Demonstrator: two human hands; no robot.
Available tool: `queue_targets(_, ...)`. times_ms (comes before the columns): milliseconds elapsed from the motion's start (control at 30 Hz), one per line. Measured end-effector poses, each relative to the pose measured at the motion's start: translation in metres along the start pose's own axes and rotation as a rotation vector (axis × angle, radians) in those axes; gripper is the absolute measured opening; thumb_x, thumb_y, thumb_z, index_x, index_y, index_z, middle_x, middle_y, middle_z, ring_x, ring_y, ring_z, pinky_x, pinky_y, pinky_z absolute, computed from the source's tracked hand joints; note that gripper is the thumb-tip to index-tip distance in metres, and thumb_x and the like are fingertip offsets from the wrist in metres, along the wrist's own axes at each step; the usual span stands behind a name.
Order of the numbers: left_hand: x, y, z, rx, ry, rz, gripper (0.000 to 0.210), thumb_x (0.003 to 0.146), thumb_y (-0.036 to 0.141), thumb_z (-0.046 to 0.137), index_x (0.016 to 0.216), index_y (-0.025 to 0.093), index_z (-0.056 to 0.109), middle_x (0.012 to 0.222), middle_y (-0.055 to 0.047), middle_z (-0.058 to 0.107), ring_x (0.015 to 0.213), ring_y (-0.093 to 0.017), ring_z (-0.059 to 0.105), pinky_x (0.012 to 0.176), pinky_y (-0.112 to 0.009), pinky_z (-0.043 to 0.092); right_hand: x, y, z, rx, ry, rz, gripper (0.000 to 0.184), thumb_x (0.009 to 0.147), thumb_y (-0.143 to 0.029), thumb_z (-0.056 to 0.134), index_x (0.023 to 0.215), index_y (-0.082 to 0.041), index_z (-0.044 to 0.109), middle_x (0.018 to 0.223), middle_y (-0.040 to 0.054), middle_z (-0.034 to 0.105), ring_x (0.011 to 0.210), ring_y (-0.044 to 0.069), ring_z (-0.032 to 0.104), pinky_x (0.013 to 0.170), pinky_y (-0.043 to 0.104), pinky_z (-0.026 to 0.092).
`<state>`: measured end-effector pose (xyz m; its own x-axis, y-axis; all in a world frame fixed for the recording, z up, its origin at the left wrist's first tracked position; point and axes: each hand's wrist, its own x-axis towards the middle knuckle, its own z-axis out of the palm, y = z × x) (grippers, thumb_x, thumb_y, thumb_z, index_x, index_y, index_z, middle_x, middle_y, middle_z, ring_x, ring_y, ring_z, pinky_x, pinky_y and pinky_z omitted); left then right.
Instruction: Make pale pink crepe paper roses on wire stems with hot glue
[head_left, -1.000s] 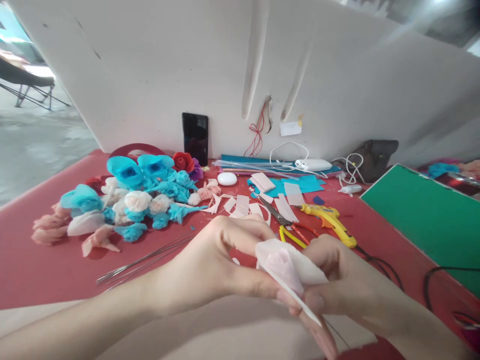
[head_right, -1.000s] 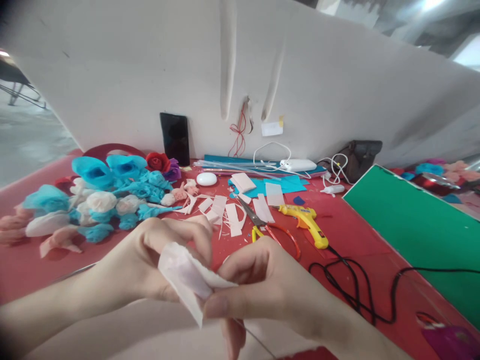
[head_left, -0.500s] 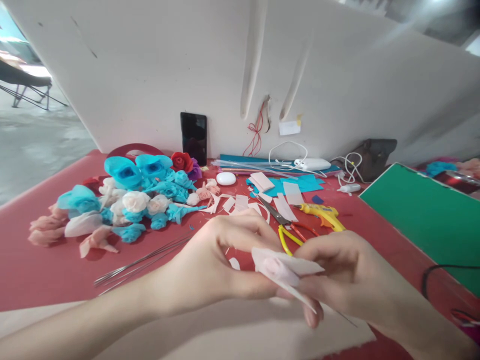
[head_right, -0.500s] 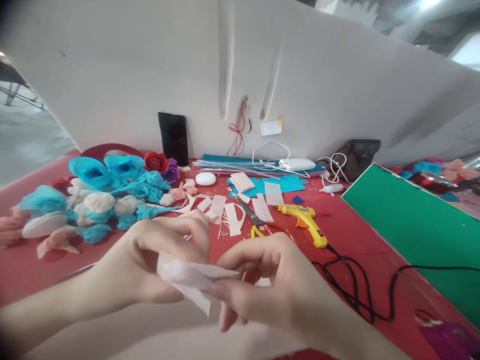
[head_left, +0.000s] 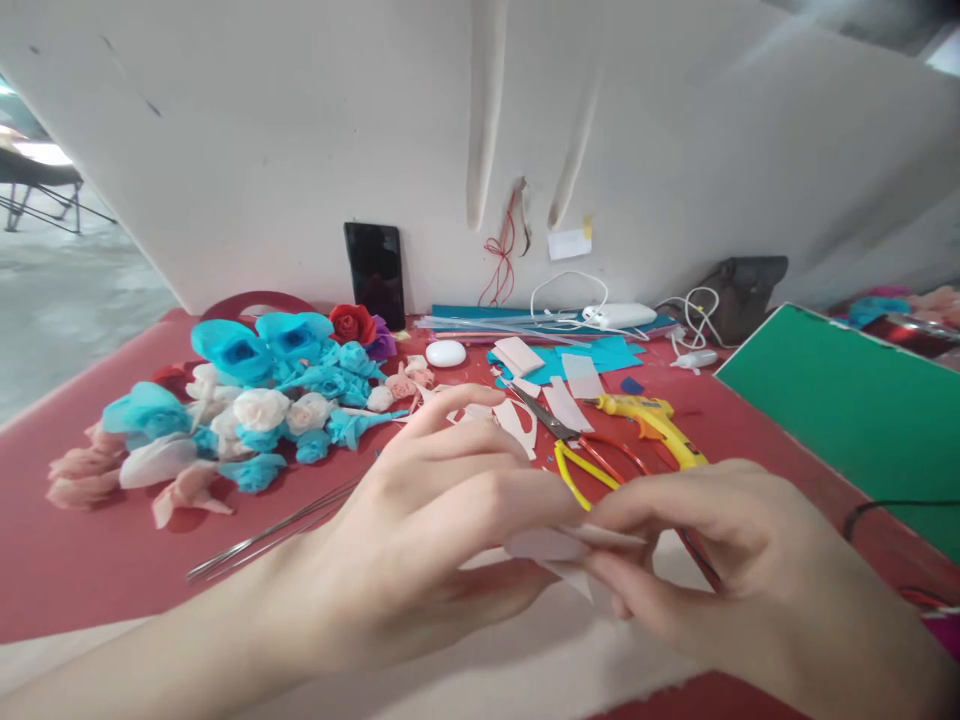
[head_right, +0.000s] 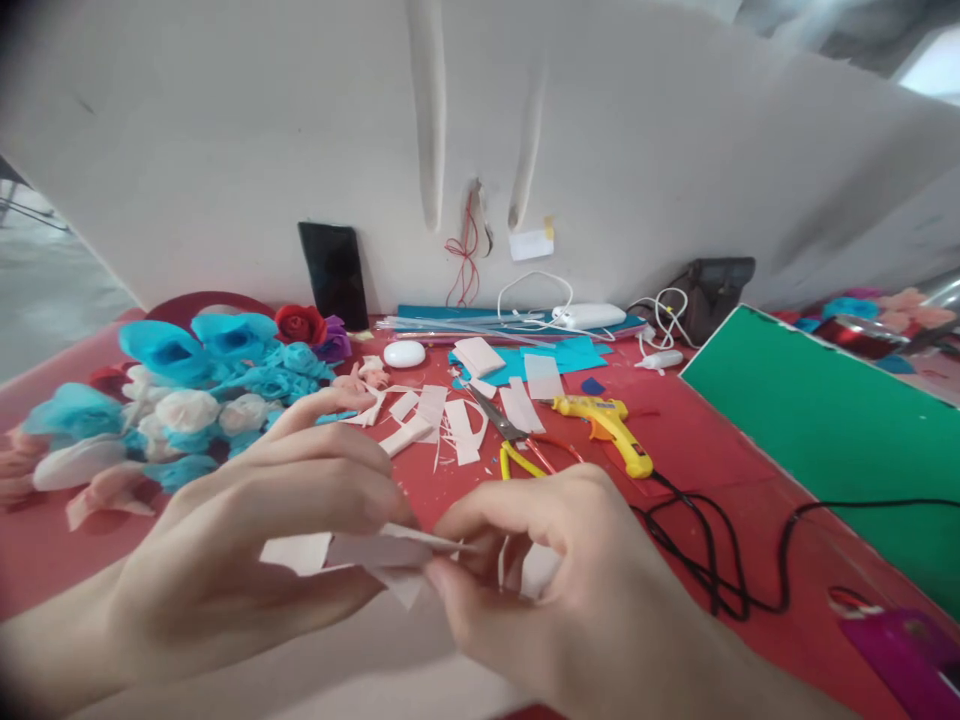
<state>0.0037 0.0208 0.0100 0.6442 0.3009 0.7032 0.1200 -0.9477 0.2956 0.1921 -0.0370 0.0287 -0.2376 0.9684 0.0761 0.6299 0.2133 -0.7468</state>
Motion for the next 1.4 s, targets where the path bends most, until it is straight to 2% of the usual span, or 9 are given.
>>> queue_targets(100,-0.002,-0.001,0.002,0.087,-0.040,0.053,0.017,0.076,0.005,0.055,0.082,0.020,0.060,0.078,0.005,0.067,0.072,-0.011,0.055,0.100,-0.036,0.029,-0.002,0.002,0.002,-0.001,0.044,-0.023,0.012,0.068,-0.016,0.060,0.061,-0.025,0.067,0.048,-0.0068,0.057,0.043,0.005,0.049,0.039,0.009,0.038)
queue_targets(233,0.002,0.001,0.001,0.193,-0.055,0.072,0.018,0.078,0.008,0.052,0.071,0.022,0.059,0.077,0.007,0.071,0.063,-0.010,0.057,0.098,-0.038,0.031,-0.004,0.000,0.003,0.024,0.086,0.073,0.012,0.066,-0.016,0.062,0.059,-0.024,0.066,0.052,-0.0061,0.059,0.044,0.005,0.049,0.039,0.010,0.038)
queue_targets(333,0.005,0.003,0.000,0.228,-0.128,0.084,0.017,0.077,0.011,0.052,0.065,0.022,0.054,0.077,0.009,0.072,0.059,-0.009,0.059,0.099,-0.038,0.032,-0.001,0.000,-0.001,0.088,-0.048,0.102,0.008,0.070,-0.022,0.062,0.062,-0.022,0.066,0.054,-0.0043,0.060,0.048,0.006,0.051,0.041,0.011,0.039)
queue_targets(433,0.002,0.003,0.000,0.235,-0.110,0.100,0.015,0.073,0.009,0.055,0.065,0.022,0.054,0.074,0.009,0.072,0.056,-0.008,0.058,0.099,-0.039,0.032,0.003,0.003,-0.007,0.139,-0.199,0.186,0.010,0.072,-0.029,0.062,0.066,-0.022,0.066,0.053,-0.0036,0.058,0.050,0.007,0.051,0.040,0.012,0.037)
queue_targets(567,-0.003,0.002,0.003,0.182,-0.052,0.080,0.021,0.077,0.006,0.055,0.080,0.025,0.063,0.074,0.008,0.071,0.061,-0.008,0.058,0.102,-0.042,0.028,0.006,0.011,-0.011,0.231,-0.294,0.249,0.014,0.077,-0.032,0.058,0.074,-0.022,0.066,0.055,-0.0027,0.060,0.053,0.008,0.054,0.042,0.014,0.038)
queue_targets(733,-0.004,-0.001,0.005,0.090,-0.086,0.028,0.015,0.080,0.013,0.057,0.088,0.023,0.065,0.074,0.005,0.069,0.066,-0.010,0.057,0.106,-0.045,0.022,0.009,0.016,-0.011,0.237,-0.358,0.236,0.013,0.077,-0.031,0.059,0.071,-0.021,0.065,0.055,-0.0030,0.060,0.052,0.008,0.053,0.043,0.015,0.036)
queue_targets(1000,0.000,-0.001,-0.005,0.105,-0.147,0.117,0.015,0.076,0.011,0.060,0.087,0.021,0.064,0.077,0.005,0.072,0.064,-0.011,0.060,0.107,-0.042,0.022,0.003,0.010,-0.012,0.151,-0.290,0.147,0.018,0.077,-0.033,0.059,0.065,-0.020,0.062,0.056,-0.0027,0.058,0.050,0.006,0.051,0.042,0.012,0.038)
queue_targets(1200,-0.002,-0.001,-0.006,0.156,-0.119,0.143,0.015,0.076,0.011,0.060,0.084,0.023,0.065,0.082,0.010,0.072,0.067,-0.007,0.060,0.112,-0.032,0.018,-0.007,0.016,-0.009,0.141,-0.229,0.068,0.011,0.080,-0.031,0.058,0.078,-0.025,0.067,0.066,-0.0006,0.065,0.058,0.010,0.059,0.045,0.014,0.045)
queue_targets(1400,-0.002,0.000,-0.007,0.181,-0.054,0.189,0.014,0.082,0.014,0.055,0.078,0.023,0.066,0.084,0.011,0.070,0.068,-0.005,0.059,0.113,-0.034,0.018,-0.011,0.022,-0.018,0.071,-0.158,0.067,0.014,0.078,-0.023,0.062,0.090,-0.030,0.066,0.075,-0.0038,0.066,0.065,0.010,0.060,0.049,0.013,0.047)
